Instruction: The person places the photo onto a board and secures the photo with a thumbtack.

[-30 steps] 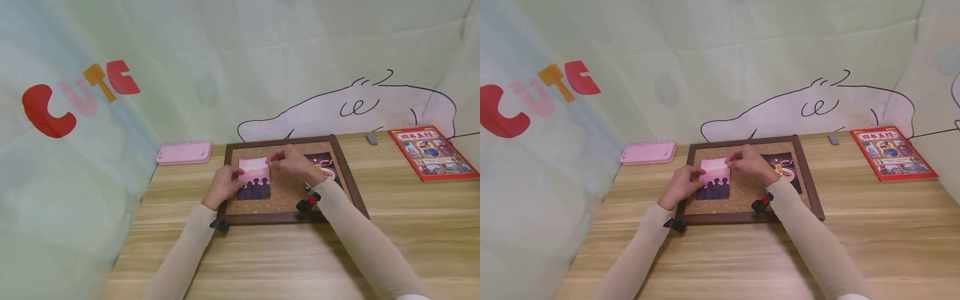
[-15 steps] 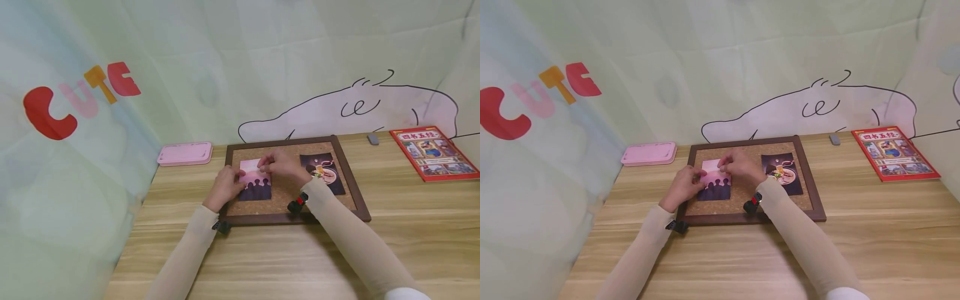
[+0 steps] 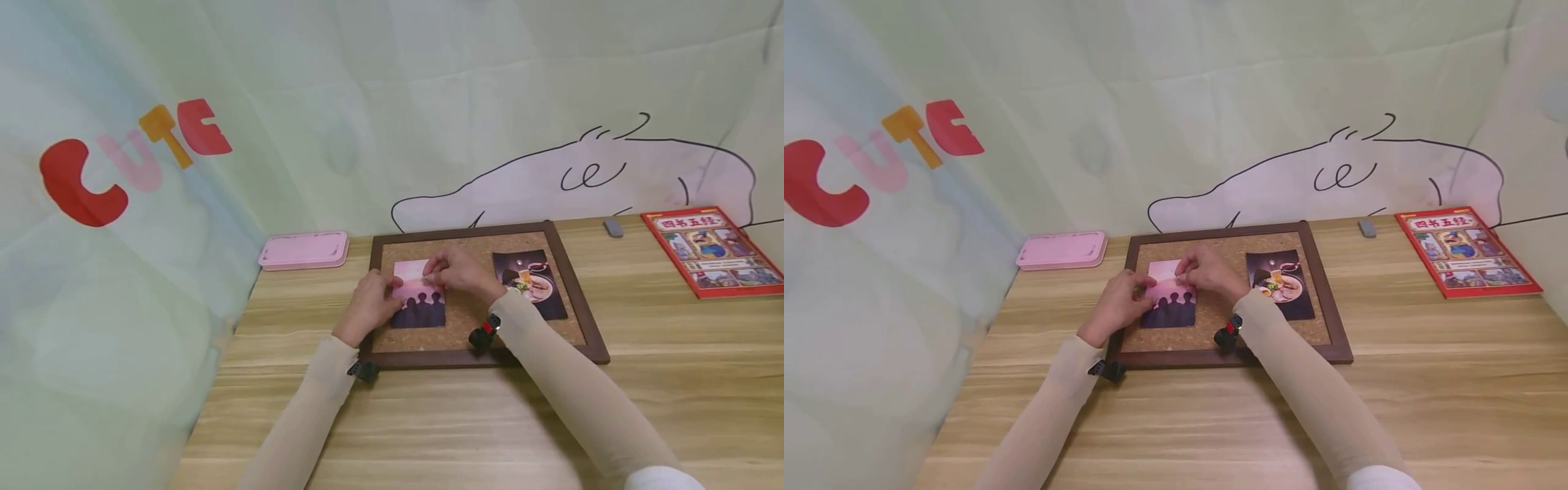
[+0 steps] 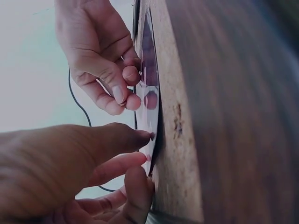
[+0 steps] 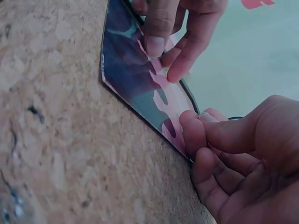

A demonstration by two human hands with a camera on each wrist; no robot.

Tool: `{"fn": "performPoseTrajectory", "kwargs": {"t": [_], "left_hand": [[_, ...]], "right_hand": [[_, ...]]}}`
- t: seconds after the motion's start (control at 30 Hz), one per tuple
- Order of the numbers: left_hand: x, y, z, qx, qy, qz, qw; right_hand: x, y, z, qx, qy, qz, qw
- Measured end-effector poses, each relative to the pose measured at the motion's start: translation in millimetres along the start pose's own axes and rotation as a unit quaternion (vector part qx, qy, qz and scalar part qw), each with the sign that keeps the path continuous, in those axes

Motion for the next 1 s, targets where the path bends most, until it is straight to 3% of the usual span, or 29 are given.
{"fn": "performPoseTrajectory", "kwargs": {"t": [0.4, 0.63, 1.0], "left_hand": [[1.8, 1.3, -1.0, 0.009, -0.002, 0.004, 0.9999], [1.6, 1.1, 1.3, 0.007, -0.003, 0.003, 1.0], [2.0, 1.6, -0.1, 0.008, 0.0, 0.008, 0.9999]], "right_hand": [[-3.5, -9.4, 1.6, 0.01, 0.04, 0.027, 0.9988], [-1.4, -18.3, 2.5, 0.037, 0.088, 0.038, 0.9947], [-3.1, -26.1, 3.6, 0.057, 0.117, 0.049, 0.9903]]}}
Point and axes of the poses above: each hand's wrist, its own y-axis away from the middle knuckle, its own z-axis out of the palm, x = y × z, the point moved 4 cm from there along -y, towards the middle knuckle, and after that the axes turned 15 degrees about -y, right-handed, at the moved point
